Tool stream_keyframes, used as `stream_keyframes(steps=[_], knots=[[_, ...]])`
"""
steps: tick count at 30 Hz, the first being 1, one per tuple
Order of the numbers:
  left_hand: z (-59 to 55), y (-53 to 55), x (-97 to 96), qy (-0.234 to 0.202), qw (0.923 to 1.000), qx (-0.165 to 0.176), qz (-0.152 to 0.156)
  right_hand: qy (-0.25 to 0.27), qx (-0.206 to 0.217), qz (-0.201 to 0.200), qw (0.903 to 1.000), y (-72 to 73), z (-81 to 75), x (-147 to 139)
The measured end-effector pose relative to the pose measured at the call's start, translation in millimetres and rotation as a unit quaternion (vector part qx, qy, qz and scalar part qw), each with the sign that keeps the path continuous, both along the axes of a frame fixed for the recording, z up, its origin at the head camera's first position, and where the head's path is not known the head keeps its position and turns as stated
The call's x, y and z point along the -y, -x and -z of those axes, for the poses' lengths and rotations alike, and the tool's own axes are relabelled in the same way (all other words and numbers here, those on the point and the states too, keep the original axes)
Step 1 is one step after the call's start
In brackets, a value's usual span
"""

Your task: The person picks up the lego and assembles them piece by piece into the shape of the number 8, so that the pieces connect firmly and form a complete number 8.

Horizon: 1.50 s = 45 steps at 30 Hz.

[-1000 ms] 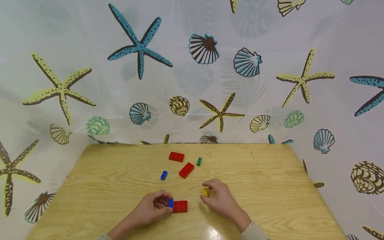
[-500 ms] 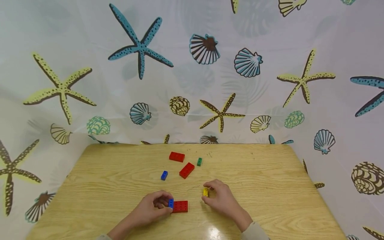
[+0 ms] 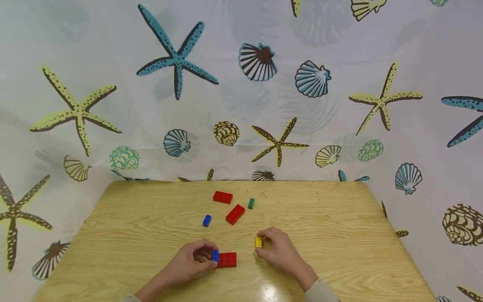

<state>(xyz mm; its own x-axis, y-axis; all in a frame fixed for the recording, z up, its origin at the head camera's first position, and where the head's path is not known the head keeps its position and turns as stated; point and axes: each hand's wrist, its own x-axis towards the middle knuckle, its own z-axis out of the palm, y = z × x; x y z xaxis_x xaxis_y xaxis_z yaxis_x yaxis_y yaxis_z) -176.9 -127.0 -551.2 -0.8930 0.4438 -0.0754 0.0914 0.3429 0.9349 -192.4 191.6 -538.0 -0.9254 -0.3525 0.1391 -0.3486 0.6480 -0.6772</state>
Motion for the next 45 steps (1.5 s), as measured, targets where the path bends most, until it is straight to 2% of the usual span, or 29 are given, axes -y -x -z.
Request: stream_keyframes(steps=[12,45], knots=[[-1.3,-0.7,0.5,0.011,0.9999,0.005,-0.001,-0.003,-0.005,-0.005,1.0000,0.5,1.6,1.0],[-0.9,-0.7,0.4,-0.006,0.9999,0.010,0.001,-0.013,-0.003,-0.002,0.9999,2.6,1.1,1.6]])
